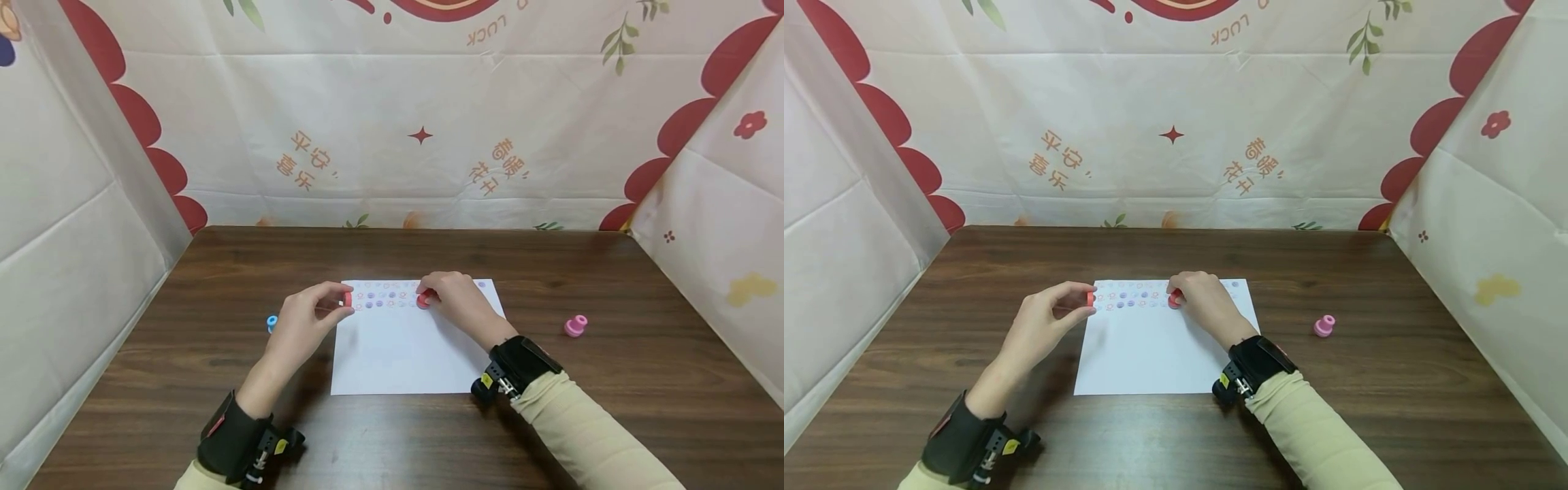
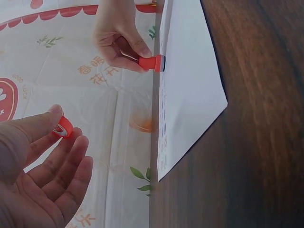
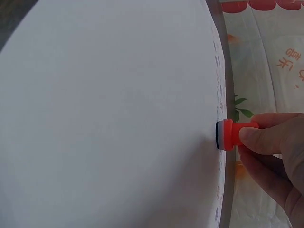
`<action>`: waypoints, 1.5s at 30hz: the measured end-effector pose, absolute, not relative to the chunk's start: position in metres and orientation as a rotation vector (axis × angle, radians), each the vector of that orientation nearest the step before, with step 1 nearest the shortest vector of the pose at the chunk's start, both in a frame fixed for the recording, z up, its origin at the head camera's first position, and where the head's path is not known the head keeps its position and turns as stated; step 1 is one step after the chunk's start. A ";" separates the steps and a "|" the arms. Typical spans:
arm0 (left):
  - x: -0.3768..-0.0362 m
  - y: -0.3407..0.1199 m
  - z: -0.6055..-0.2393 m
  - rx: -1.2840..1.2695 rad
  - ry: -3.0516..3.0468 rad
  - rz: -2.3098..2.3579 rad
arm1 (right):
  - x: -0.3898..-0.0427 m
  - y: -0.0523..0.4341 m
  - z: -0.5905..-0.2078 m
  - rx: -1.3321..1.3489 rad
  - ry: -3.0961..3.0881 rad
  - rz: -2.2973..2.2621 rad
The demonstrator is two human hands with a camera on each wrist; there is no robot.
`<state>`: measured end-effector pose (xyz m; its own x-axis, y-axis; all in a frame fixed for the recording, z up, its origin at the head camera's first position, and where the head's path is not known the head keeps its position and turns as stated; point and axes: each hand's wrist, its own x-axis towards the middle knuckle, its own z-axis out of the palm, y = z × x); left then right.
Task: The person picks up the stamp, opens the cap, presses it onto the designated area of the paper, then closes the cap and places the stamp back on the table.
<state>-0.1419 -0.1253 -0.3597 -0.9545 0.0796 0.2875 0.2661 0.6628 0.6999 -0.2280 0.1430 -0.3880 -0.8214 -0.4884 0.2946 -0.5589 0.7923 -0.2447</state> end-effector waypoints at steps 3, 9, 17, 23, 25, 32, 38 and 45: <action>-0.142 -0.125 -0.360 -0.277 -2.649 -1.167 | -0.228 0.142 -0.388 0.817 -2.770 0.474; -0.140 -0.125 -0.361 -0.259 -2.655 -1.162 | -0.228 0.140 -0.388 0.822 -2.787 0.444; -0.140 -0.124 -0.363 -0.259 -2.651 -1.168 | -0.228 0.140 -0.388 0.827 -2.788 0.443; -0.140 -0.122 -0.364 -0.256 -2.654 -1.181 | -0.227 0.140 -0.387 0.824 -2.793 0.439; -0.140 -0.122 -0.364 -0.258 -2.654 -1.188 | -0.227 0.140 -0.387 0.822 -2.795 0.434; -0.140 -0.120 -0.365 -0.266 -2.654 -1.188 | -0.227 0.141 -0.386 0.820 -2.799 0.423; -0.140 -0.119 -0.365 -0.271 -2.654 -1.188 | -0.227 0.142 -0.387 0.823 -2.786 0.414; -0.140 -0.118 -0.365 -0.274 -2.656 -1.191 | -0.228 0.145 -0.389 0.825 -2.775 0.450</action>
<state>-0.1400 -0.1181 -0.3648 -0.9590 0.0800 0.2721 0.2563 0.6548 0.7110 -0.2281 0.1451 -0.3889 -0.8208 -0.4954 0.2845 -0.5599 0.7964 -0.2286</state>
